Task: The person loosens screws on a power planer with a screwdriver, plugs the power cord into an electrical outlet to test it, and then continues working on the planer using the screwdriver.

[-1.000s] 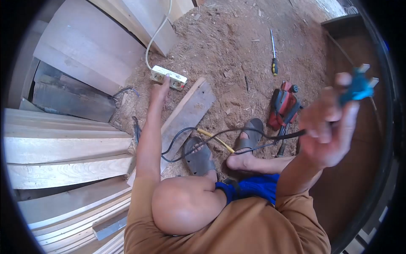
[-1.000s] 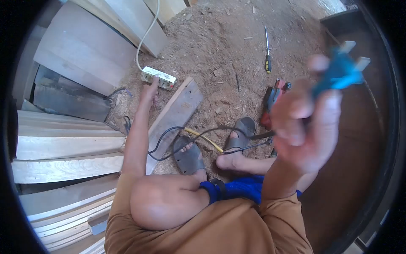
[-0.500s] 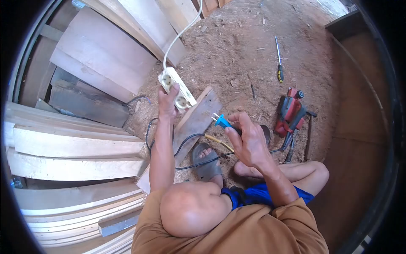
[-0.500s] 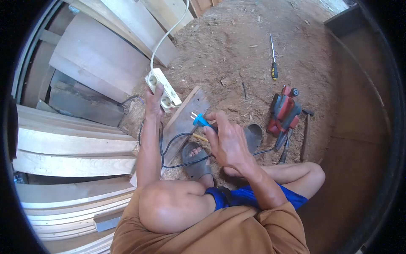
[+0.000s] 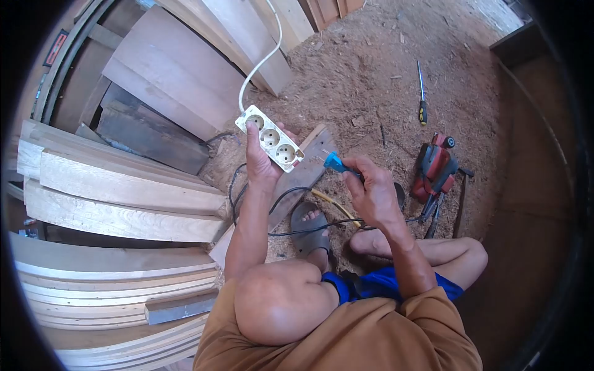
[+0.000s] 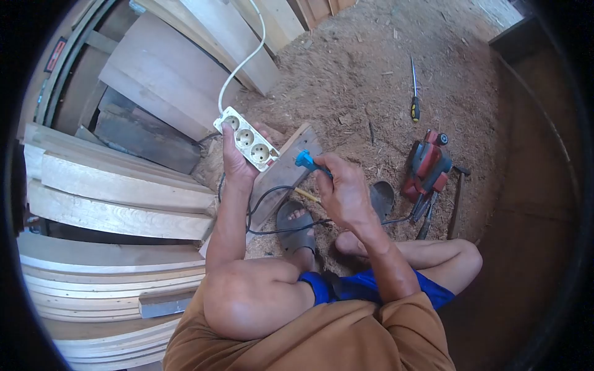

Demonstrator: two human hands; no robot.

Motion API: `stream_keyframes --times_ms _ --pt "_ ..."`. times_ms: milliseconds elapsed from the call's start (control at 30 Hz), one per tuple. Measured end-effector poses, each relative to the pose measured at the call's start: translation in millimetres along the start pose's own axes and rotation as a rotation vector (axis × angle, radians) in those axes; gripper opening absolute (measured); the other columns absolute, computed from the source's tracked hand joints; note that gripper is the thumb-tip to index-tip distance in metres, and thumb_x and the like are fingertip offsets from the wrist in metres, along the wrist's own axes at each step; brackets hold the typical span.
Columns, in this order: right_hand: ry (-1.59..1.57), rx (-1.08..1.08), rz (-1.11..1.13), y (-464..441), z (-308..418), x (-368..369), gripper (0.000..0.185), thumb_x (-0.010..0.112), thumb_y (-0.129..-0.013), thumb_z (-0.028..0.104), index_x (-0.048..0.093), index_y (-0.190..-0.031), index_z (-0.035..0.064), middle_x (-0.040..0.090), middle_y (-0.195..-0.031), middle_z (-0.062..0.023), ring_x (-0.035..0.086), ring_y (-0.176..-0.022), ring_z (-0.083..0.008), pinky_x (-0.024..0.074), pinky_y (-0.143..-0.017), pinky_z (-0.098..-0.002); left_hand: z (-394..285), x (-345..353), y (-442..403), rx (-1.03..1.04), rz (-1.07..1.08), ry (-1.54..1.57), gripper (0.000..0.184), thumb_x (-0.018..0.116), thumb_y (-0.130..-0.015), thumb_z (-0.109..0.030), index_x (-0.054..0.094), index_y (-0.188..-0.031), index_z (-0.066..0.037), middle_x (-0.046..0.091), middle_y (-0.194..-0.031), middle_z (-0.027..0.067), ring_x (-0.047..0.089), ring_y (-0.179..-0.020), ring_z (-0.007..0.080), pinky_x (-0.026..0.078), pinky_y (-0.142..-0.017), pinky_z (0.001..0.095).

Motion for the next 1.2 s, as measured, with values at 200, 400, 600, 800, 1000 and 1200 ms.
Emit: stream_keyframes --times_ms 200,400,600,800,1000,1200 --pt "0.049 -0.084 0.001 10 13 -4 0.021 0.07 -0.094 0.005 0.071 -0.115 0.001 0.071 -0.088 -0.0192 0.071 -0.077 -0.0319 0.054 -0.072 -0.0398 -6 -9 14 -0.053 0.057 0.122 0.065 0.058 -0.098 -0.072 0.06 -0.129 -0.015 0.07 -0.104 0.0136 0.072 -0.089 0.0327 0.062 -0.076 0.0533" --pt "0.001 -0.124 -0.016 22 25 -10 0.021 0.07 -0.094 0.006 0.071 -0.114 0.0021 0.07 -0.084 -0.0199 0.071 -0.076 -0.034 0.053 -0.07 -0.0422 -28 30 59 0.237 0.459 -0.103 0.071 0.045 -0.104 -0.07 0.049 -0.146 -0.013 0.069 -0.105 0.0132 0.071 -0.087 0.0281 0.061 -0.077 0.0458" --pt "0.053 -0.072 -0.031 33 19 -22 0.02 0.069 -0.094 0.006 0.07 -0.114 0.0019 0.071 -0.088 -0.0217 0.072 -0.08 -0.0351 0.0541 -0.073 -0.0417 20 -75 -57 0.025 0.218 -0.919 0.056 0.061 -0.104 -0.055 0.056 -0.135 -0.009 0.07 -0.1 0.0117 0.072 -0.08 0.0237 0.063 -0.073 0.0384" --pt "0.095 0.095 0.01 47 -2 -26 0.022 0.069 -0.095 0.007 0.069 -0.116 0.0018 0.074 -0.095 -0.0224 0.074 -0.089 -0.0388 0.0558 -0.079 -0.0429 42 -109 -54 -0.101 0.206 -0.264 0.065 0.063 -0.097 -0.066 0.059 -0.13 -0.011 0.07 -0.113 0.0133 0.071 -0.104 0.0334 0.061 -0.09 0.0541" --pt "0.065 0.031 0.006 47 -12 -4 0.022 0.067 -0.094 0.01 0.069 -0.115 0.0047 0.074 -0.096 -0.0239 0.072 -0.091 -0.044 0.0553 -0.078 -0.0511 44 -115 -48 -0.136 0.212 -0.191 0.067 0.066 -0.095 -0.067 0.061 -0.131 -0.011 0.07 -0.12 0.0132 0.07 -0.113 0.0339 0.061 -0.092 0.0553" --pt "0.09 0.063 0.061 42 -11 4 0.021 0.069 -0.093 0.006 0.068 -0.114 0.0008 0.075 -0.1 -0.0222 0.074 -0.095 -0.0414 0.0568 -0.081 -0.0448 40 -118 -43 -0.105 0.169 -0.204 0.064 0.063 -0.098 -0.065 0.06 -0.134 -0.011 0.069 -0.122 0.0128 0.07 -0.113 0.033 0.059 -0.095 0.0541"
Point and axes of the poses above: each hand's wrist, its own y-axis away from the middle knuckle, its own x-axis out of the palm, z = x × y, the point moved 4 cm from there along -y, towards the middle knuckle
